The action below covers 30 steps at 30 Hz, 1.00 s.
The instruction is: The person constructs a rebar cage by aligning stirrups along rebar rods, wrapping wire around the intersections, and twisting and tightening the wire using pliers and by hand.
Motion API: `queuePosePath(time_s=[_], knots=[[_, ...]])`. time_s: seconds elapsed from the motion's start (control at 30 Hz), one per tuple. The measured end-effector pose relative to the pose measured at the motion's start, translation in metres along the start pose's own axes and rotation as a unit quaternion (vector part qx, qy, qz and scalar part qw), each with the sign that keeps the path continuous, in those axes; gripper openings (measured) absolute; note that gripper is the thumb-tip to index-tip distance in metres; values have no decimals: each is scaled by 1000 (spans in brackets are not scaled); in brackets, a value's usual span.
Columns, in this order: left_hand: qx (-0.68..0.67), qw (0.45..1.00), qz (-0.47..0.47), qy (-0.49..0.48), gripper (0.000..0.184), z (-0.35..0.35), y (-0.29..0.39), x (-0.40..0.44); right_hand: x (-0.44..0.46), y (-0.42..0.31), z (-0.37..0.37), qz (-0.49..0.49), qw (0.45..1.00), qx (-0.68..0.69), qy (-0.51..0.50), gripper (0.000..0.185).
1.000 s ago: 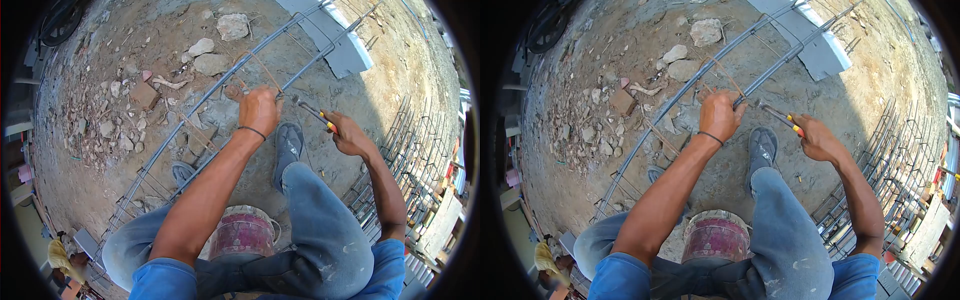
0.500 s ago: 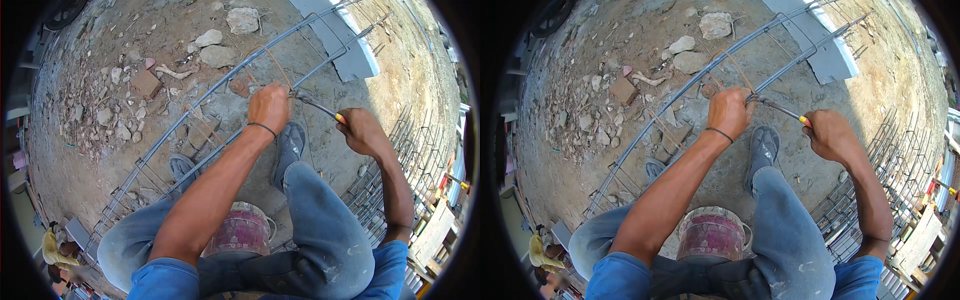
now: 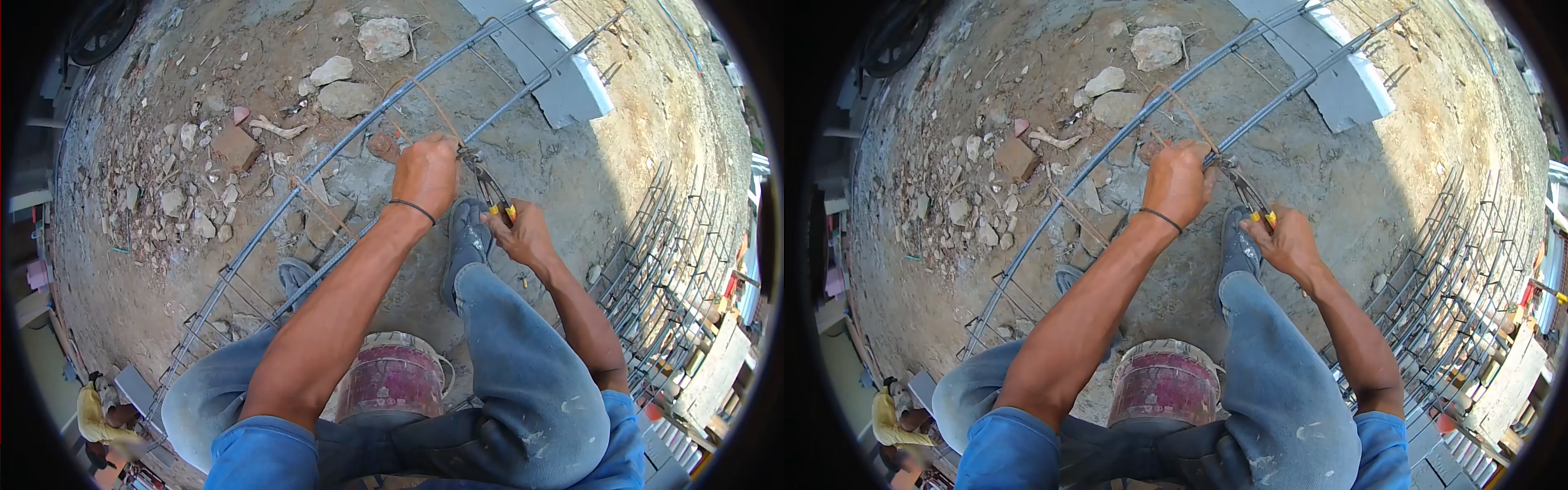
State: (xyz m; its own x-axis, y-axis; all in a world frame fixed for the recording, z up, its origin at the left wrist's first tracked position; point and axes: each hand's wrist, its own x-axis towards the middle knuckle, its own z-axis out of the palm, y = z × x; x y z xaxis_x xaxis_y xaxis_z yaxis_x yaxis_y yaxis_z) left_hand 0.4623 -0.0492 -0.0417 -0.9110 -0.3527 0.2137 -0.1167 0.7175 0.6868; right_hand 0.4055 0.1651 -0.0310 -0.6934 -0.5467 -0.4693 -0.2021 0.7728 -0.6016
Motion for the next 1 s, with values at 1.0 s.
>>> queuePosePath(time_s=[1.0], knots=[[-15,998,-2,68,16,4,18,-1,-16,25,-37,-273,936,-159,155,38]])
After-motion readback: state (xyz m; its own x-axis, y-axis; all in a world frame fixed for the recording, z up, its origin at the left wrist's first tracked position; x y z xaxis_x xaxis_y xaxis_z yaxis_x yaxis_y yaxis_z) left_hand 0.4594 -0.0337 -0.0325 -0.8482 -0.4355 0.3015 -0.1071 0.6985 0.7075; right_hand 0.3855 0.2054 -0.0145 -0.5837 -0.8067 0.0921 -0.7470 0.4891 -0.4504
